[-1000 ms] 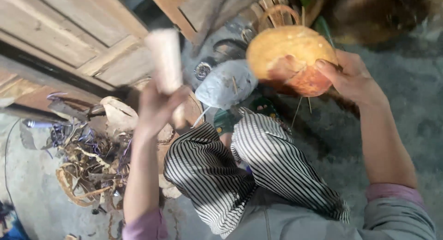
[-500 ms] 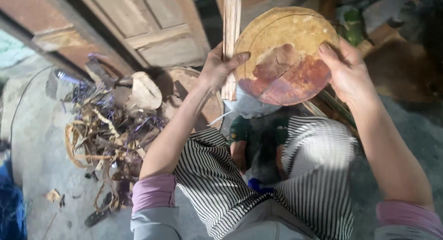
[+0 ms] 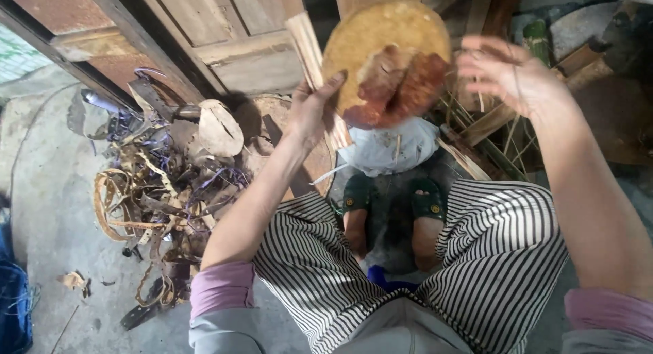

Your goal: Shaping and assembling wooden components for a traditional instrument using a hand saw and a carving knife.

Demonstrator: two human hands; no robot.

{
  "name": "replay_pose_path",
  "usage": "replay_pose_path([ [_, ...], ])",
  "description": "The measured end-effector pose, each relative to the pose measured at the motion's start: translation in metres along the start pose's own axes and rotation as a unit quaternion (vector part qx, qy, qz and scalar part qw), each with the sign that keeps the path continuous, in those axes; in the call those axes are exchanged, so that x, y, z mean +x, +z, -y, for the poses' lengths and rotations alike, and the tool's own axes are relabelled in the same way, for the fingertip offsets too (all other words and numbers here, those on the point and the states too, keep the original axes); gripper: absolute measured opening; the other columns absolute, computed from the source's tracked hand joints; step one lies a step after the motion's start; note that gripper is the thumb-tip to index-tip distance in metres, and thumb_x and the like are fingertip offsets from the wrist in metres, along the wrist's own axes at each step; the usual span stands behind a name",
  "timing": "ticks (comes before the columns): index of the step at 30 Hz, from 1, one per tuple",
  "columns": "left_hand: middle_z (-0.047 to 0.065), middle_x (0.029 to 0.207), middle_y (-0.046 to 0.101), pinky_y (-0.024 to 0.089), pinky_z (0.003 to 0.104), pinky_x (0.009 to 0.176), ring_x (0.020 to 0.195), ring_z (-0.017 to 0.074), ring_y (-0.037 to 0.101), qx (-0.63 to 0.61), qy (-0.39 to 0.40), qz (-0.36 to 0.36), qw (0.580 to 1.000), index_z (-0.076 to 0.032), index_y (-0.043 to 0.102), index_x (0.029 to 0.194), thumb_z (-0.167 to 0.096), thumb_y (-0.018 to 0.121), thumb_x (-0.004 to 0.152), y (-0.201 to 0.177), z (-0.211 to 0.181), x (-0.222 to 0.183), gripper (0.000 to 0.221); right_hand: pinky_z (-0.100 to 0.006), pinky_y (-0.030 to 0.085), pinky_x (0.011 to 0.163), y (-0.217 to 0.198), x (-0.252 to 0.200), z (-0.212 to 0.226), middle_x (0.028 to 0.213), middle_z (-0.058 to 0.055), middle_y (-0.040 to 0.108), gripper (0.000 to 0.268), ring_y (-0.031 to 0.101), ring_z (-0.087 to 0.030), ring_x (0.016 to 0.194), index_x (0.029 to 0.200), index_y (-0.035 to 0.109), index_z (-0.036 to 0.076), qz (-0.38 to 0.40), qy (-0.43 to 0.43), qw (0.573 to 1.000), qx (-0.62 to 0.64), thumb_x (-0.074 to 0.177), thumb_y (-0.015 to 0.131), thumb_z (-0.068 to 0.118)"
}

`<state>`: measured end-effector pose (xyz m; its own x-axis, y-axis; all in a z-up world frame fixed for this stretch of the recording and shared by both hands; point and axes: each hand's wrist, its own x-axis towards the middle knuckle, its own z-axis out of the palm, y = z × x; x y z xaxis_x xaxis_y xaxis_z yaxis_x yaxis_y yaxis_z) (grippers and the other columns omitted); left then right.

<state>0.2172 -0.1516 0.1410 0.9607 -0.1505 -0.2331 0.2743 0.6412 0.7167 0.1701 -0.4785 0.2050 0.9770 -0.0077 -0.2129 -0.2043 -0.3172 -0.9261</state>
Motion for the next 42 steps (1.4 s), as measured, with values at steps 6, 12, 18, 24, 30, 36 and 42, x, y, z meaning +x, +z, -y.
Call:
replay_pose_path([
  [6, 0.018, 0.115, 0.067, 0.058, 0.038, 0.1, 0.105, 0.0284, 0.069, 0.014, 0.0, -0.015, 1.0, -0.001, 0.052, 0.13, 0.009, 0.066, 0.089, 0.004, 0.011, 0.007, 0.045, -0.046, 0.043, 0.118, -0.059, 0.056, -0.172, 0.15, -0.015, 0.053, 0.062, 0.053, -0.03, 0.139, 0.153, 0.039, 0.01, 0.093, 0.185, 0.927, 0.312, 0.094, 0.051, 0.024],
  [12, 0.019, 0.11, 0.071, 0.059, 0.036, 0.092, 0.099, 0.0279, 0.071, 0.051, -0.007, 0.02, 0.998, 0.005, 0.057, 0.122, 0.009, 0.069, 0.088, 0.013, 0.051, 0.041, 0.036, -0.032, 0.048, 0.093, -0.104, 0.044, -0.214, 0.133, -0.015, 0.068, 0.035, 0.054, -0.014, 0.094, 0.129, 0.053, 0.007, -0.085, 0.193, 0.868, 0.449, 0.106, 0.027, 0.011],
  [18, 0.017, 0.11, 0.069, 0.062, 0.034, 0.079, 0.094, 0.0261, 0.071, 0.118, -0.07, -0.024, 0.99, 0.002, 0.054, 0.127, 0.003, 0.068, 0.09, 0.037, 0.089, 0.071, 0.04, -0.02, 0.02, 0.041, -0.129, 0.028, -0.206, 0.07, 0.003, 0.049, 0.033, 0.025, -0.003, 0.045, 0.118, 0.065, 0.013, -0.188, 0.162, 0.897, 0.366, 0.114, 0.04, 0.034],
  [24, 0.021, 0.119, 0.069, 0.057, 0.032, 0.094, 0.106, 0.0273, 0.069, 0.085, -0.099, -0.017, 0.991, 0.01, 0.057, 0.128, 0.003, 0.067, 0.089, 0.019, 0.147, 0.094, 0.041, -0.02, 0.018, 0.041, -0.127, 0.039, -0.215, 0.07, 0.006, 0.045, 0.019, 0.026, -0.002, 0.048, 0.113, 0.062, 0.014, -0.183, 0.151, 0.928, 0.287, 0.112, 0.048, 0.026],
  [30, 0.015, 0.118, 0.07, 0.053, 0.033, 0.099, 0.11, 0.0243, 0.067, 0.109, -0.17, -0.061, 0.978, 0.003, 0.058, 0.129, -0.005, 0.073, 0.085, 0.002, 0.215, 0.106, 0.047, -0.021, 0.024, 0.044, -0.126, 0.059, -0.228, 0.075, 0.002, 0.049, 0.025, 0.031, -0.004, 0.051, 0.117, 0.061, 0.015, -0.181, 0.121, 0.943, 0.251, 0.118, 0.038, 0.025],
  [36, 0.006, 0.095, 0.068, 0.046, 0.032, 0.076, 0.083, 0.0159, 0.06, 0.156, -0.213, -0.045, 0.964, -0.003, 0.071, 0.117, -0.018, 0.078, 0.085, -0.028, 0.303, 0.104, 0.036, -0.025, 0.035, 0.051, -0.116, 0.072, -0.248, 0.07, 0.0, 0.052, 0.027, 0.043, -0.008, 0.055, 0.116, 0.066, 0.011, -0.277, 0.037, 0.954, 0.107, 0.114, 0.039, 0.015],
  [42, 0.013, 0.101, 0.069, 0.054, 0.027, 0.065, 0.08, 0.0191, 0.067, 0.113, -0.255, -0.063, 0.958, 0.002, 0.059, 0.12, -0.011, 0.074, 0.09, -0.025, 0.346, 0.082, 0.037, -0.041, 0.044, 0.048, -0.13, 0.07, -0.295, 0.068, -0.006, 0.062, 0.018, 0.059, -0.026, 0.054, 0.119, 0.069, 0.013, -0.421, -0.088, 0.85, -0.305, 0.115, 0.052, 0.012],
])
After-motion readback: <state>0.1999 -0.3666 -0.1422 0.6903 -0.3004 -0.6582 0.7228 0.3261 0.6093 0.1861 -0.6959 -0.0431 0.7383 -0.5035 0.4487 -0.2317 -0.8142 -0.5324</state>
